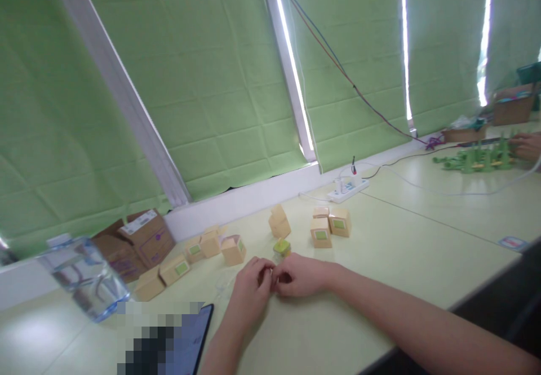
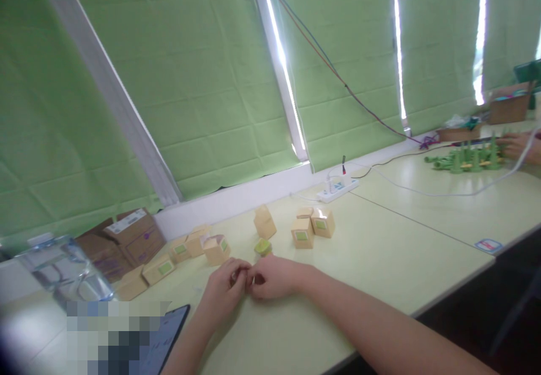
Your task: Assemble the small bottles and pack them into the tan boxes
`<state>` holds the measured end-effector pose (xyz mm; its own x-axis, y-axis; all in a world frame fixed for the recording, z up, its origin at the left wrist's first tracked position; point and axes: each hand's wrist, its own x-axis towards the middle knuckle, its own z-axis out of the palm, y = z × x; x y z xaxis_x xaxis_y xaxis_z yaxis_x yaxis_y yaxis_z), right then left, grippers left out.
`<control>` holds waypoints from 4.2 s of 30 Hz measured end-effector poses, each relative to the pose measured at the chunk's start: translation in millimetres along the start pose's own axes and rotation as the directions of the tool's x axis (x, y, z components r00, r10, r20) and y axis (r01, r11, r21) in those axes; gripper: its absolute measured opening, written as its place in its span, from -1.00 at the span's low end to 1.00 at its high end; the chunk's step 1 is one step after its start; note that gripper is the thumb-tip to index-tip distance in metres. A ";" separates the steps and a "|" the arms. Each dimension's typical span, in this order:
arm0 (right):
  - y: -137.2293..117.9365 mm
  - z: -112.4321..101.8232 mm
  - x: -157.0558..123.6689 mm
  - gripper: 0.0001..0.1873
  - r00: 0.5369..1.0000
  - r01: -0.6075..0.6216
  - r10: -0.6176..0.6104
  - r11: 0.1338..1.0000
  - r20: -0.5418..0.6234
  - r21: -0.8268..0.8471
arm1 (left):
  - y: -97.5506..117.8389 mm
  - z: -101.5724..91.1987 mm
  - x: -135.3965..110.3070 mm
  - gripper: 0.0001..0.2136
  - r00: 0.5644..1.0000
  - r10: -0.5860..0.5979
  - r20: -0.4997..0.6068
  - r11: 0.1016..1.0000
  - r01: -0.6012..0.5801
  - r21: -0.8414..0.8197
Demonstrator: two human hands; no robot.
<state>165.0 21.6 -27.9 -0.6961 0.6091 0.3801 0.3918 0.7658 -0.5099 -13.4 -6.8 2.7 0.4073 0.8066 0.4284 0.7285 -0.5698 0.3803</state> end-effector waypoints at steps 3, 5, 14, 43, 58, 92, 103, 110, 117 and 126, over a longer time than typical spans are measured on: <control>0.0 -0.1 0.4 -0.82 0.998 -0.026 0.029 0.998 0.048 -0.050 | 4.6 5.8 0.0 -0.77 1.000 -0.011 -0.004 0.997 0.010 -0.079; -0.5 -1.7 0.8 -0.81 0.998 -0.030 0.032 0.999 0.050 -0.040 | 4.7 10.2 -0.2 -0.77 1.000 -0.010 -0.017 0.995 0.008 -0.098; 0.4 -4.5 -0.9 -0.80 0.996 -0.056 0.054 0.998 0.077 0.029 | -4.3 8.9 2.9 -0.78 0.978 -0.089 -0.189 0.977 0.049 -0.206; 3.2 -4.1 -0.9 -0.78 0.995 -0.074 0.069 0.995 0.069 0.069 | -53.4 -11.4 -11.5 -0.82 0.999 -0.046 -0.006 0.825 0.042 0.564; -12.1 -11.6 -0.7 -0.52 0.986 -0.152 0.160 0.976 -0.041 0.158 | -22.9 -13.8 0.3 -0.91 0.949 0.180 -0.257 0.978 -0.145 0.149; -7.2 -10.1 -2.1 -0.87 0.983 -0.178 0.179 0.984 0.030 -0.029 | -21.5 -17.1 -10.5 -0.60 0.982 -0.005 0.188 0.999 0.012 -0.035; -8.3 -12.7 -2.8 -0.89 0.981 -0.191 0.190 0.981 0.038 0.026 | -18.4 -11.3 -10.9 -0.60 0.981 -0.087 0.173 0.991 0.103 -0.088; -6.2 -11.2 -1.1 -0.90 0.976 -0.212 0.214 0.976 -0.036 0.049 | -17.4 -7.8 -6.5 -0.70 0.993 -0.063 0.098 0.998 0.062 0.016; -9.3 -12.3 -1.4 -0.91 0.981 -0.133 0.144 0.987 -0.133 0.091 | -15.9 -7.0 -6.6 -0.65 1.000 0.000 0.029 1.000 0.000 -0.006; -12.4 -16.4 1.0 -0.74 0.940 -0.022 0.059 0.993 -0.336 0.112 | -16.4 -0.2 -2.6 -0.64 0.998 0.037 -0.048 0.997 -0.041 -0.065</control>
<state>169.3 16.0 -8.5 -0.4294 0.6868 0.5865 0.3367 0.7243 -0.6016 -26.5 0.4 -4.5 0.4074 0.7762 0.4811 0.6740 -0.6111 0.4151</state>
